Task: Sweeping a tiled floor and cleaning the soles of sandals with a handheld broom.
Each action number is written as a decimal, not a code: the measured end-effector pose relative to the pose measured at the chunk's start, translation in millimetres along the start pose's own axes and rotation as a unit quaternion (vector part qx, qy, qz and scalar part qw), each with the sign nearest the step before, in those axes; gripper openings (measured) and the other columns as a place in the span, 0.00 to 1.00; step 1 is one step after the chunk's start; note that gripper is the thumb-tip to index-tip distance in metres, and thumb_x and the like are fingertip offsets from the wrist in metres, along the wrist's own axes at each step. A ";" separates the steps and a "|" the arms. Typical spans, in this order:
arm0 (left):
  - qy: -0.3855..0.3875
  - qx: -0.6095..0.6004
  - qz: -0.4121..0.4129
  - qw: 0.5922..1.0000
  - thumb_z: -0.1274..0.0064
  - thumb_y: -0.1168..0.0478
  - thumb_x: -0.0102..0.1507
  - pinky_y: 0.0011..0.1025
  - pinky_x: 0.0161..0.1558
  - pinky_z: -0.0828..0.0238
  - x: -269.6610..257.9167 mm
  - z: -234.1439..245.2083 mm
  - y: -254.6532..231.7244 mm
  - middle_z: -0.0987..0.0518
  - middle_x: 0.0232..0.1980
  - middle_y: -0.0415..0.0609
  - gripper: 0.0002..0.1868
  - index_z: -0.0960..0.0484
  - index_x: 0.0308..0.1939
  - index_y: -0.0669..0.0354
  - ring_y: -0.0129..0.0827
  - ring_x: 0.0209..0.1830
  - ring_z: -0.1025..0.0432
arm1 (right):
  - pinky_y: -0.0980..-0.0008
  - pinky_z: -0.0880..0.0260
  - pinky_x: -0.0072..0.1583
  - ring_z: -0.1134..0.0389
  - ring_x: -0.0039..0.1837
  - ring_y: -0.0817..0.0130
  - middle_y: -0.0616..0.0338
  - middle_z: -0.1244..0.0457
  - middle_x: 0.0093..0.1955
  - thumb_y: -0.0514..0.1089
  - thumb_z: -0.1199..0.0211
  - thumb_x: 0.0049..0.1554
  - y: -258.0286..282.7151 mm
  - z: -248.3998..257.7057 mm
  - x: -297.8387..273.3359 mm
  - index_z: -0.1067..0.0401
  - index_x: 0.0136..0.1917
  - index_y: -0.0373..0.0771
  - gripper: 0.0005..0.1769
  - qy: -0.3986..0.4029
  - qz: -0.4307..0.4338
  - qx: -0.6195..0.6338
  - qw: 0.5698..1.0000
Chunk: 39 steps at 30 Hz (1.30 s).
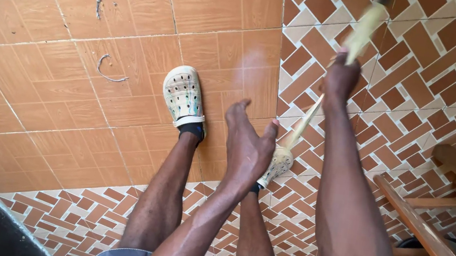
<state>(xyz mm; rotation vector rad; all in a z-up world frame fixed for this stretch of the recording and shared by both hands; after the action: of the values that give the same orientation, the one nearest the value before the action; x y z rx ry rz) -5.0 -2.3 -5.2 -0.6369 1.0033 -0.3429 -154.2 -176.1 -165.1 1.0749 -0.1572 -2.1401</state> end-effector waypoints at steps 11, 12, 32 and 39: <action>0.035 -0.027 0.062 0.997 0.44 0.52 0.63 0.47 0.63 0.36 24.9 17.6 -19.3 0.36 0.67 0.66 0.36 0.37 0.68 0.69 0.55 0.64 0.32 | 0.45 0.30 0.41 0.28 0.40 0.44 0.38 0.32 0.38 0.54 0.51 0.70 33.2 12.6 11.2 0.37 0.62 0.30 0.23 0.099 0.229 -0.398 0.883; 0.044 -0.029 0.071 0.996 0.44 0.51 0.62 0.46 0.63 0.35 27.2 18.1 -21.4 0.36 0.68 0.66 0.36 0.37 0.68 0.69 0.55 0.63 0.32 | 0.45 0.32 0.43 0.29 0.43 0.42 0.36 0.32 0.38 0.54 0.48 0.71 25.5 15.4 30.1 0.36 0.61 0.30 0.22 0.024 0.285 -0.377 0.881; 0.094 -0.039 0.126 0.987 0.45 0.50 0.64 0.48 0.67 0.40 42.2 18.6 -31.1 0.35 0.67 0.67 0.34 0.34 0.65 0.73 0.56 0.69 0.36 | 0.56 0.24 0.52 0.24 0.46 0.51 0.43 0.29 0.44 0.48 0.36 0.66 70.6 68.1 292.7 0.27 0.56 0.26 0.19 0.017 0.210 -0.690 0.692; 0.123 -0.044 0.133 0.982 0.46 0.49 0.65 0.47 0.66 0.39 47.1 23.2 -44.9 0.33 0.66 0.65 0.32 0.31 0.63 0.71 0.54 0.67 0.33 | 0.43 0.30 0.52 0.30 0.52 0.33 0.26 0.34 0.48 0.50 0.42 0.71 151.3 29.4 85.2 0.34 0.62 0.24 0.23 0.084 0.297 -0.545 0.779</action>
<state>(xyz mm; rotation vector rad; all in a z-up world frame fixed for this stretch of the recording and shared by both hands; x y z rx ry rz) 39.7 -54.7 0.6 -0.5395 1.3307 -0.1439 -125.6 -348.2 -140.4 0.3896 0.6783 -1.1704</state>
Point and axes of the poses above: each hand's wrist, its own x-axis towards the middle knuckle, its own z-axis out of the back of the hand, y = z × x, the point moved 1 cm from there along x, towards the middle knuckle
